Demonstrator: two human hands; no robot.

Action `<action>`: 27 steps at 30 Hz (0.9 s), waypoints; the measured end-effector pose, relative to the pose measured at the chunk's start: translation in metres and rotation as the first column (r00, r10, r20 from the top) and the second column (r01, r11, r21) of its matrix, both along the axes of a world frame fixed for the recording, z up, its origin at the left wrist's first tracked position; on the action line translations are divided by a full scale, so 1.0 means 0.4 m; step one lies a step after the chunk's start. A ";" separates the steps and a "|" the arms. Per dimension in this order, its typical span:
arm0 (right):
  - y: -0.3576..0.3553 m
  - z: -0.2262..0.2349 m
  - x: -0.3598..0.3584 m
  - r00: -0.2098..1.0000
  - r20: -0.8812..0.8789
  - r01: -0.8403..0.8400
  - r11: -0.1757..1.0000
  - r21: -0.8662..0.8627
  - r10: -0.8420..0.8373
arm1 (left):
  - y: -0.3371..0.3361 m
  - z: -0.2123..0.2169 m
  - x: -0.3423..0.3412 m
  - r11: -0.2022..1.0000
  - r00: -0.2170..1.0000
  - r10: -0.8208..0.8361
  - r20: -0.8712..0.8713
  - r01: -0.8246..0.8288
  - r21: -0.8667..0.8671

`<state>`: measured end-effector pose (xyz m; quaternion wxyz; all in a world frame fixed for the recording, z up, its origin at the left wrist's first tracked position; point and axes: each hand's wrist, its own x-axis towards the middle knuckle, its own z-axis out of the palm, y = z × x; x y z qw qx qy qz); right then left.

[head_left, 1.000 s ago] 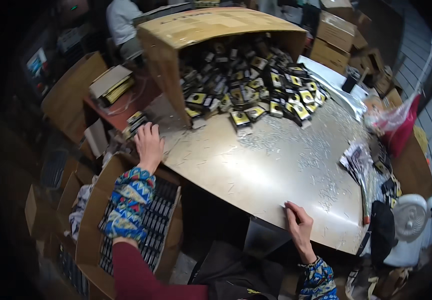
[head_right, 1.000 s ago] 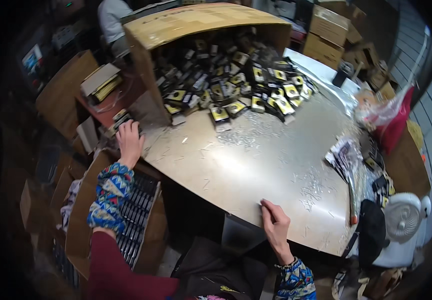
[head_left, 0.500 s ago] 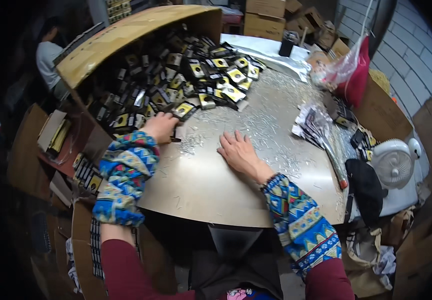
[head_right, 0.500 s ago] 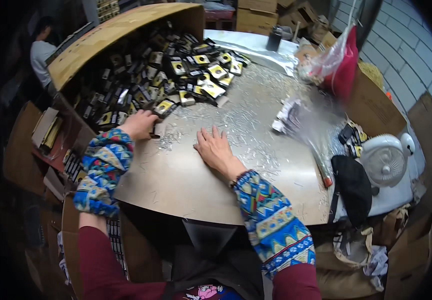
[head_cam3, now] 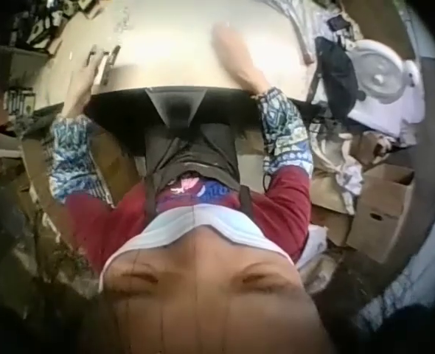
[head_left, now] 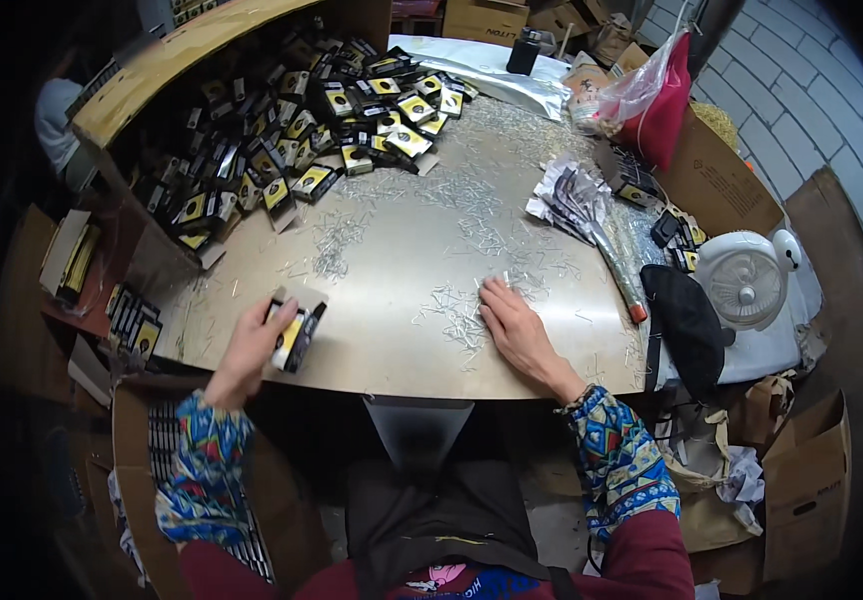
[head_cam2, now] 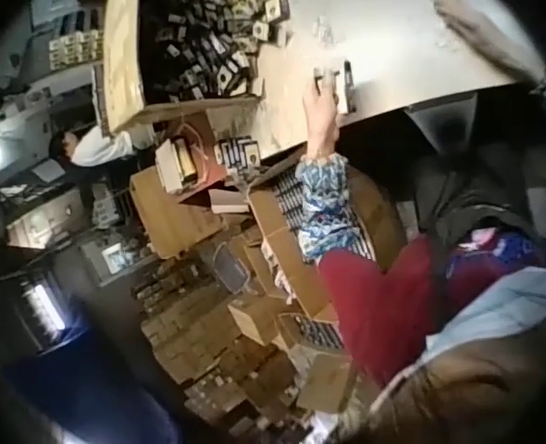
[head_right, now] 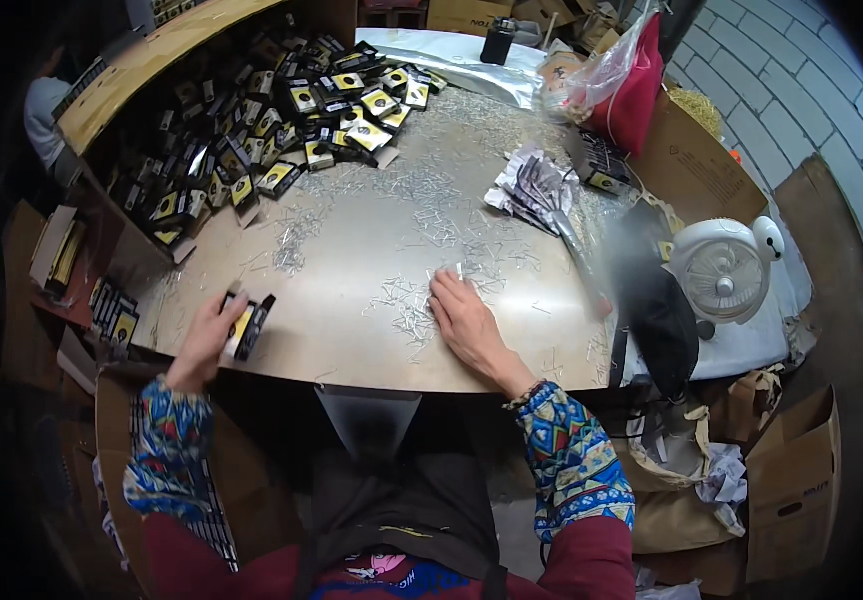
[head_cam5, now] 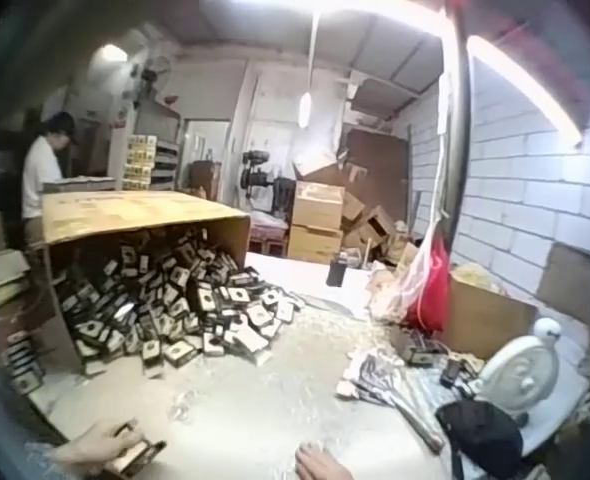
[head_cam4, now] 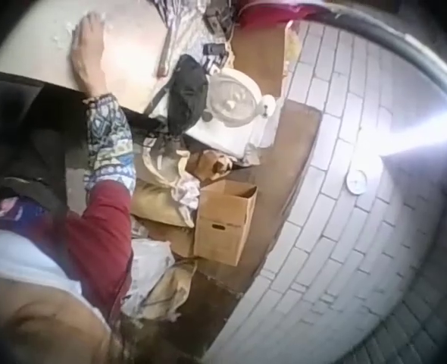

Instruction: Packaging small boxed components into plastic bags and cardboard shipping boxes at a workstation.

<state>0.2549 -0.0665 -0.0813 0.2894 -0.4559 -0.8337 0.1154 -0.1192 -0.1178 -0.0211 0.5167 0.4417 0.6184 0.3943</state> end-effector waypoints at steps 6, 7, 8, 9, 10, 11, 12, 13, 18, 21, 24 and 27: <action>0.009 -0.012 -0.020 0.977 -0.198 0.035 0.982 -0.186 -0.072 | -0.320 -0.117 0.102 0.952 0.757 0.290 0.586 -0.166 -0.257; 0.011 -0.011 -0.038 0.998 -0.019 0.064 0.998 -0.002 -0.064 | -0.365 -0.132 0.117 0.929 0.727 0.318 0.608 -0.112 -0.352; 0.017 -0.011 -0.059 0.997 0.067 0.053 0.996 -0.070 -0.048 | -0.408 -0.198 0.124 0.919 0.758 0.314 0.571 -0.093 -0.382; 0.012 -0.007 -0.087 0.997 0.068 0.041 0.996 -0.085 -0.035 | -0.432 -0.252 0.135 0.907 0.786 0.311 0.534 -0.078 -0.413; 0.005 -0.005 -0.115 0.992 0.121 -0.018 0.999 -0.050 0.024 | -0.457 -0.303 0.154 0.891 0.864 0.270 0.425 -0.057 -0.451; -0.010 -0.008 -0.142 0.981 0.176 -0.082 0.996 -0.021 0.084 | -0.477 -0.348 0.183 0.893 0.915 0.237 0.326 -0.073 -0.443; -0.035 -0.004 -0.169 0.976 0.184 -0.118 0.993 0.001 0.116 | -0.484 -0.392 0.214 0.914 0.927 0.197 0.320 -0.056 -0.402; -0.059 -0.008 -0.190 0.977 0.164 -0.142 0.990 0.008 0.139 | -0.501 -0.428 0.241 0.932 0.937 0.158 0.311 -0.038 -0.359; -0.213 -0.024 -0.243 0.982 0.091 -0.159 0.986 -0.044 0.163 | -0.503 -0.417 0.350 0.916 0.891 0.181 0.416 0.002 -0.401; -0.294 0.008 -0.249 0.974 0.121 -0.177 0.979 -0.105 0.189 | -0.493 -0.385 0.368 0.858 0.824 0.317 0.470 -0.038 -0.512; -0.343 0.052 -0.244 0.958 0.150 -0.221 0.964 -0.150 0.243 | -0.509 -0.387 0.374 0.891 0.787 0.358 0.502 -0.129 -0.435; -0.347 0.108 -0.202 0.946 -0.196 -0.313 0.875 -0.369 0.256 | -0.512 -0.354 0.378 0.902 0.785 0.342 0.516 -0.121 -0.414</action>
